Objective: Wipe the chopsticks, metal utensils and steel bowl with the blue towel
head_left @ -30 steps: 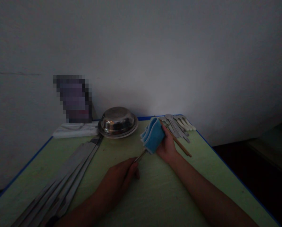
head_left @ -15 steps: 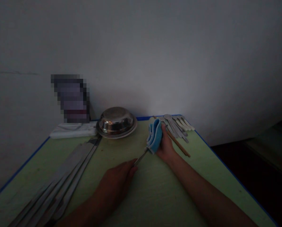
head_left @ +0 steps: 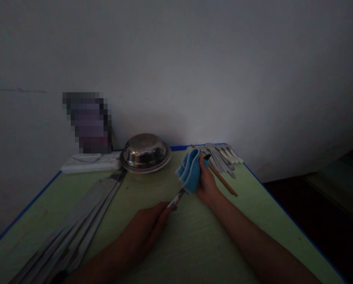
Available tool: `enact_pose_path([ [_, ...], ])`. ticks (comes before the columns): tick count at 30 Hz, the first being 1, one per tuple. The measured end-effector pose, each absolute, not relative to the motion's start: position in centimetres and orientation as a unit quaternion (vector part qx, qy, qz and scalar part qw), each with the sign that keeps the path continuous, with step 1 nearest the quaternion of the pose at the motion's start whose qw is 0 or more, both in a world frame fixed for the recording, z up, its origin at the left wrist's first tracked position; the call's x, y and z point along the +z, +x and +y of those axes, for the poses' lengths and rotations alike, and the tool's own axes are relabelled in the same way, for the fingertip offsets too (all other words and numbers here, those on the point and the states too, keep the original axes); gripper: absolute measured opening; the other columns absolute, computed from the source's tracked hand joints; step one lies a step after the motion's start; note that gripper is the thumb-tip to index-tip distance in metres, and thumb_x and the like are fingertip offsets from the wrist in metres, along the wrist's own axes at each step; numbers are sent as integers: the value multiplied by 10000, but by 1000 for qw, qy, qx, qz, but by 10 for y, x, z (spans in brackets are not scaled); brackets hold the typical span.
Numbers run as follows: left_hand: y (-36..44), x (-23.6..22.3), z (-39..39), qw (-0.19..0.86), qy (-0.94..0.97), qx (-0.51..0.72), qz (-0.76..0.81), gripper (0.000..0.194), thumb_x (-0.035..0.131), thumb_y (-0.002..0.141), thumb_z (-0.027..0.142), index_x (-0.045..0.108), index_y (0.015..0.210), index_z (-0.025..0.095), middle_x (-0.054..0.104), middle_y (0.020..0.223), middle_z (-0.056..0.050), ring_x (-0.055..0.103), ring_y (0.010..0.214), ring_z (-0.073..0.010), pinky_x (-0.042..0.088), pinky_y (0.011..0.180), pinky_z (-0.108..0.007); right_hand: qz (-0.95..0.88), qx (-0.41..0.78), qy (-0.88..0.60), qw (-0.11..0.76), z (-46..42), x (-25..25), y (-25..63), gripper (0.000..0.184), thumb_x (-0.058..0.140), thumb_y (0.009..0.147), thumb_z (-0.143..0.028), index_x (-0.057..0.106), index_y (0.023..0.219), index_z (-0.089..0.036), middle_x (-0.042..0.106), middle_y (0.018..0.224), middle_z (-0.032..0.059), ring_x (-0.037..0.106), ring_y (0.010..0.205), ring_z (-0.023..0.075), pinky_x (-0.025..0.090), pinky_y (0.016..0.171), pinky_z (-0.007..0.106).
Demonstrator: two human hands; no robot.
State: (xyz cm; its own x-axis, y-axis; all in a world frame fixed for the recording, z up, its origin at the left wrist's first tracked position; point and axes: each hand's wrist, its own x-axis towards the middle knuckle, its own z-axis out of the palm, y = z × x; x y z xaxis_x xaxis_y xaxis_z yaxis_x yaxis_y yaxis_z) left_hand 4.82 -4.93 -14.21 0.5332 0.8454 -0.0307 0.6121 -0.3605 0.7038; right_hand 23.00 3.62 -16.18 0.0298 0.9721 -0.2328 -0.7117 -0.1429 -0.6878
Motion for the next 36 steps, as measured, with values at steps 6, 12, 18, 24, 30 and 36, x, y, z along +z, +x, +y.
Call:
enact_pose_path([
  [6, 48, -138, -53, 356, 825, 173, 403, 263, 309, 931, 296, 538, 837, 207, 603, 735, 20, 595, 670, -132, 422, 635, -214, -135, 632, -362, 672, 48, -166, 241, 352, 457, 822, -483, 605, 982, -206, 702, 889, 3, 656, 770, 154, 523, 792, 335],
  [12, 49, -141, -51, 361, 802, 170, 445, 278, 308, 929, 323, 520, 801, 196, 560, 676, 23, 563, 604, -130, 399, 576, -223, -170, 620, -367, 672, 46, -168, 238, 321, 550, 769, -465, 617, 948, -207, 703, 812, -5, 654, 777, 158, 518, 792, 329],
  [18, 50, -143, -47, 370, 769, 198, 482, 292, 287, 927, 344, 531, 870, 194, 576, 673, 18, 571, 609, -145, 409, 568, -233, -277, 634, -370, 619, 37, -165, 233, 343, 623, 705, -471, 631, 916, -200, 695, 733, -4, 649, 736, 154, 505, 761, 310],
  [24, 50, -147, -45, 372, 781, 194, 464, 258, 309, 920, 322, 522, 851, 195, 601, 721, 12, 573, 640, -140, 409, 592, -226, -381, 625, -386, 561, 35, -172, 235, 354, 598, 708, -498, 653, 821, -167, 676, 668, 0, 630, 650, 137, 487, 715, 281],
  [30, 52, -149, -49, 371, 789, 159, 463, 267, 318, 925, 345, 495, 798, 191, 561, 678, 19, 546, 595, -133, 381, 561, -232, -339, 639, -398, 565, 35, -172, 232, 346, 621, 688, -496, 649, 801, -170, 674, 656, 0, 637, 686, 150, 496, 712, 289],
  [36, 34, -107, -37, 378, 798, 105, 457, 298, 279, 939, 384, 488, 843, 194, 553, 708, 20, 538, 638, -136, 411, 617, -242, -202, 662, -292, 660, 48, -110, 232, 237, 522, 794, -407, 620, 837, -196, 664, 644, -29, 602, 577, 116, 507, 598, 260],
])
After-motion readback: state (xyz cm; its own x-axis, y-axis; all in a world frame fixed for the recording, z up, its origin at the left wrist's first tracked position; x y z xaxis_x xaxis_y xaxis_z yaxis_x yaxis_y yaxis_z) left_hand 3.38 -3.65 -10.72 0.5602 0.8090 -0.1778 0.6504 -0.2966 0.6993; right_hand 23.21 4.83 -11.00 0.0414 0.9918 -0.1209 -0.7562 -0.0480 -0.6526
